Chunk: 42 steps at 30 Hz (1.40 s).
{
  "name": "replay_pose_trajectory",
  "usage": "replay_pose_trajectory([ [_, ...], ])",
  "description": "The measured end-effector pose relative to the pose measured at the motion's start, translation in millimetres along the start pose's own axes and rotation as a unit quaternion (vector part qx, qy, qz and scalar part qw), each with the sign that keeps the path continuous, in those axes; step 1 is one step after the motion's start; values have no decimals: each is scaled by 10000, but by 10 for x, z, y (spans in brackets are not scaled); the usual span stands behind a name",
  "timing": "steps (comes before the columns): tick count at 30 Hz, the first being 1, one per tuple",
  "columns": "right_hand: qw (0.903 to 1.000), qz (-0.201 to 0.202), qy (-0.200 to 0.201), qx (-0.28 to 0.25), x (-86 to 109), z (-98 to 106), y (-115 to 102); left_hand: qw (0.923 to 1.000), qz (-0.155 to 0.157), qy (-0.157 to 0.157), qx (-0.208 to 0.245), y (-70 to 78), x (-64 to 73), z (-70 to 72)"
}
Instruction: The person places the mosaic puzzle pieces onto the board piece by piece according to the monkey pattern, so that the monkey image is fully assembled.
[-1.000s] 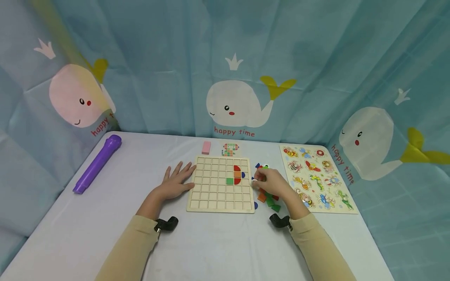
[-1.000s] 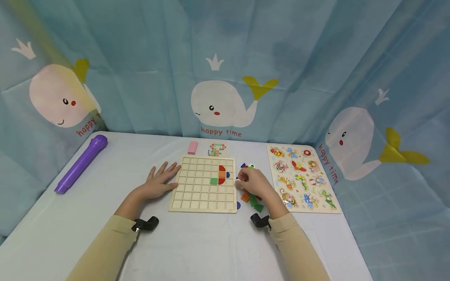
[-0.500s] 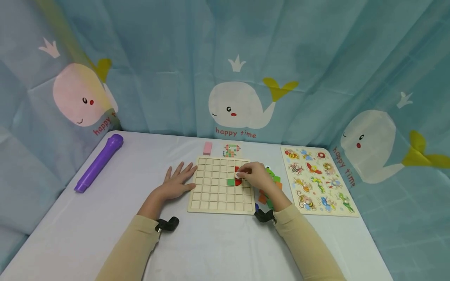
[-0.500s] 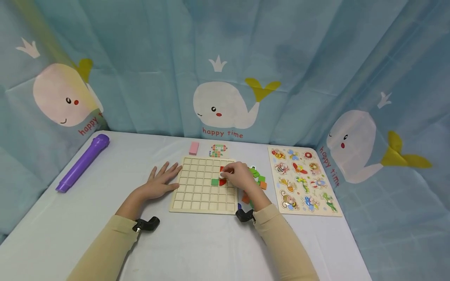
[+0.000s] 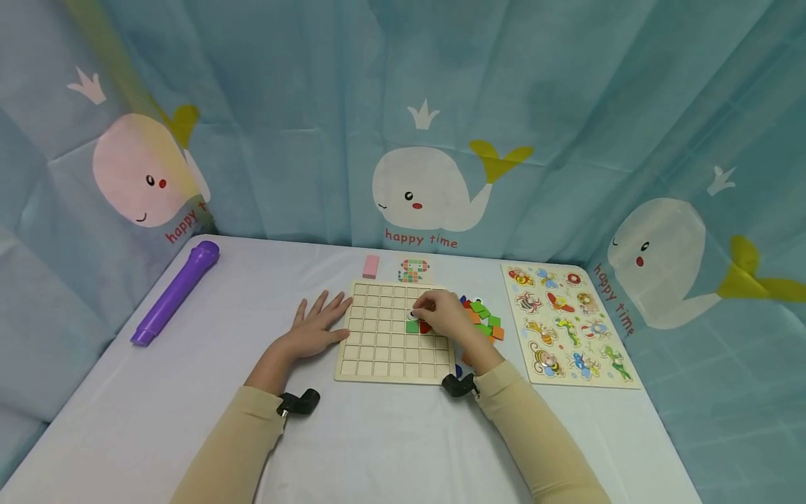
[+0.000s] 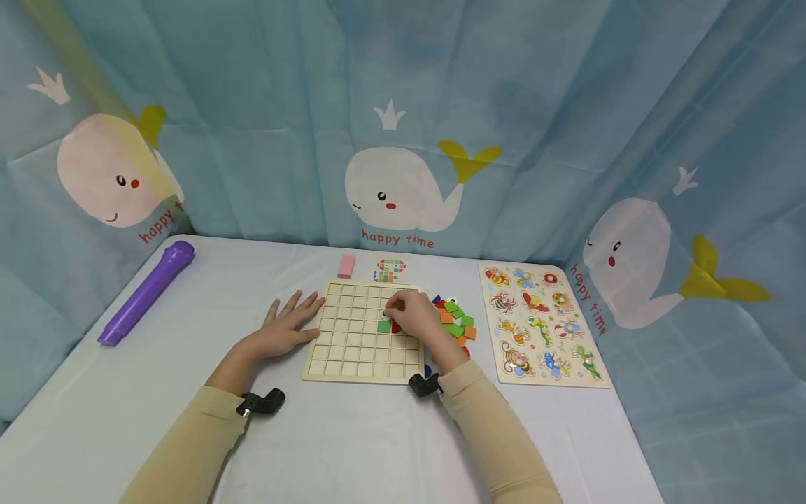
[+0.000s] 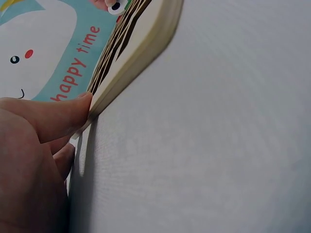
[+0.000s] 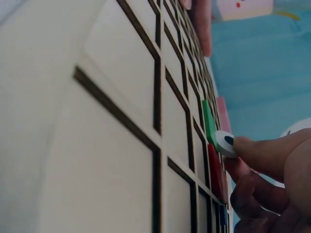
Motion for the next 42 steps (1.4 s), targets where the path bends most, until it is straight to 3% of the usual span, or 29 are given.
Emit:
replay_pose_trajectory([
  [11, 9977, -114, -89, 658, -56, -53, -26, 10000, 10, 56, 21, 22, -9, 10],
  [18, 9982, -72, -23, 603, -62, -38, -5, 10000, 42, 45, -22, 24, -16, 9],
  [25, 9993, -82, 341, 139, 63, 175, 20, 10000, 1, 64, -9, 29, -13, 6],
  [33, 9975, -197, 562, 380, 330, 445, 150, 10000, -14, 35, 4, 22, -12, -7],
  [42, 9960, -569, 636, 273, 519, 617, 326, 10000, 43, 20, -84, -6, -13, -11],
])
Point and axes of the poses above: each hand's wrist, its own x-axis away from the middle knuckle, its own z-axis out of the back of the hand, y = z × x, the point moved 3 cm from there along -x, towards the middle knuckle, and after that the axes turned 10 degrees about z, right-handed, at the moved point
